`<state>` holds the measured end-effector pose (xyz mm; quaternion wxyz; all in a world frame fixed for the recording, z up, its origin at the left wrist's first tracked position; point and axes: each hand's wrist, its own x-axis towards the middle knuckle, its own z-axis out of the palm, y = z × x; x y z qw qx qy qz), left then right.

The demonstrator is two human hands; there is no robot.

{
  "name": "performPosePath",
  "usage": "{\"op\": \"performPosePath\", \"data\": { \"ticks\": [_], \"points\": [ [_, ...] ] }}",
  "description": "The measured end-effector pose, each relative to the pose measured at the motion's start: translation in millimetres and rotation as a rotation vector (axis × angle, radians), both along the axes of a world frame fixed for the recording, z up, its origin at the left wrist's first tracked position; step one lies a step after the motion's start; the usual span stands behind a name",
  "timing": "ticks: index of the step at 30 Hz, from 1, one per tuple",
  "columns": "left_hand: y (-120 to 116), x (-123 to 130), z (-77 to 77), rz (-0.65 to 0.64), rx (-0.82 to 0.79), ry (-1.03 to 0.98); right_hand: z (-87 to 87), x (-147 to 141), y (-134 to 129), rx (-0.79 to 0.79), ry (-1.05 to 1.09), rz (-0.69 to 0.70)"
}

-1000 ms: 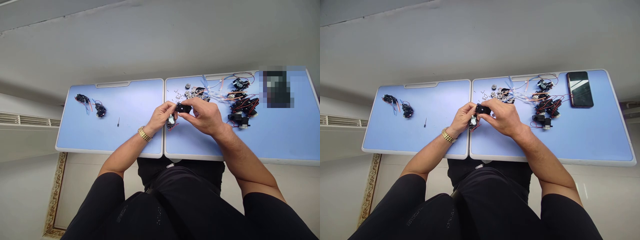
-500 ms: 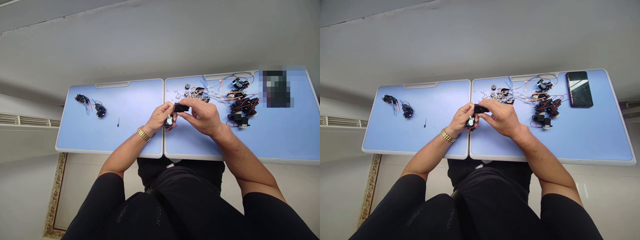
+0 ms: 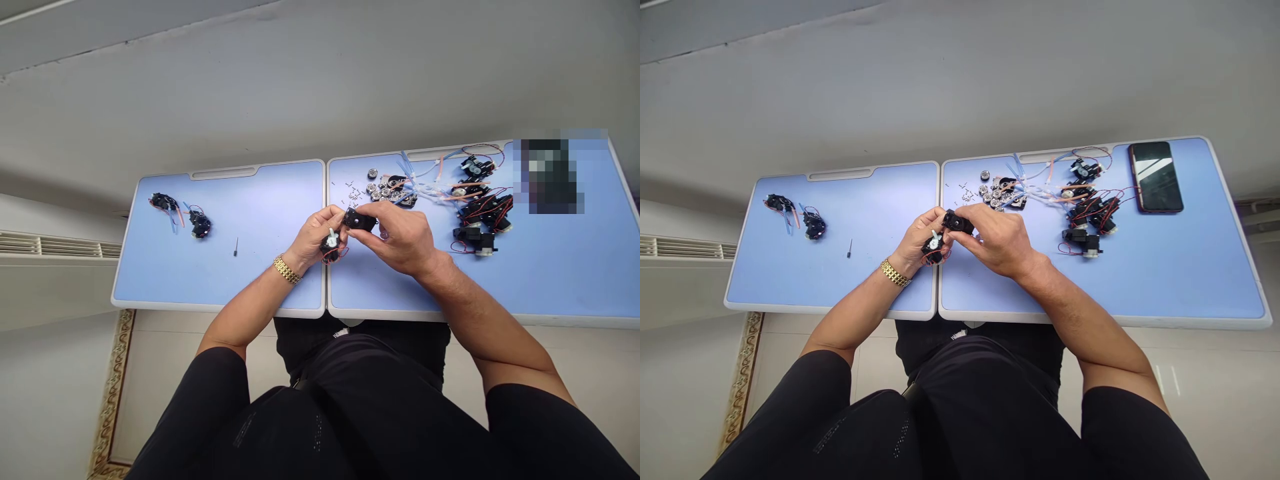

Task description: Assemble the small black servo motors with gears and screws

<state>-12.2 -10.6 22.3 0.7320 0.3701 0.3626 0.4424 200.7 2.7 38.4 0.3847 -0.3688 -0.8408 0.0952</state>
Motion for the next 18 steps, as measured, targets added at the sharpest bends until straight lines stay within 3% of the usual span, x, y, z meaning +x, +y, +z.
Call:
{"op": "performPosePath", "data": {
  "ticks": [6, 18],
  "points": [
    [-1, -1, 1.4, 0.02, -0.006, -0.014, -3.8, -5, -4, 0.074, 0.03, -0.04],
    [-1, -1, -2.1, 0.011, 0.016, 0.036, -11.8, -16, -13, 0.066, -0.091, -0.086]
  ]
}}
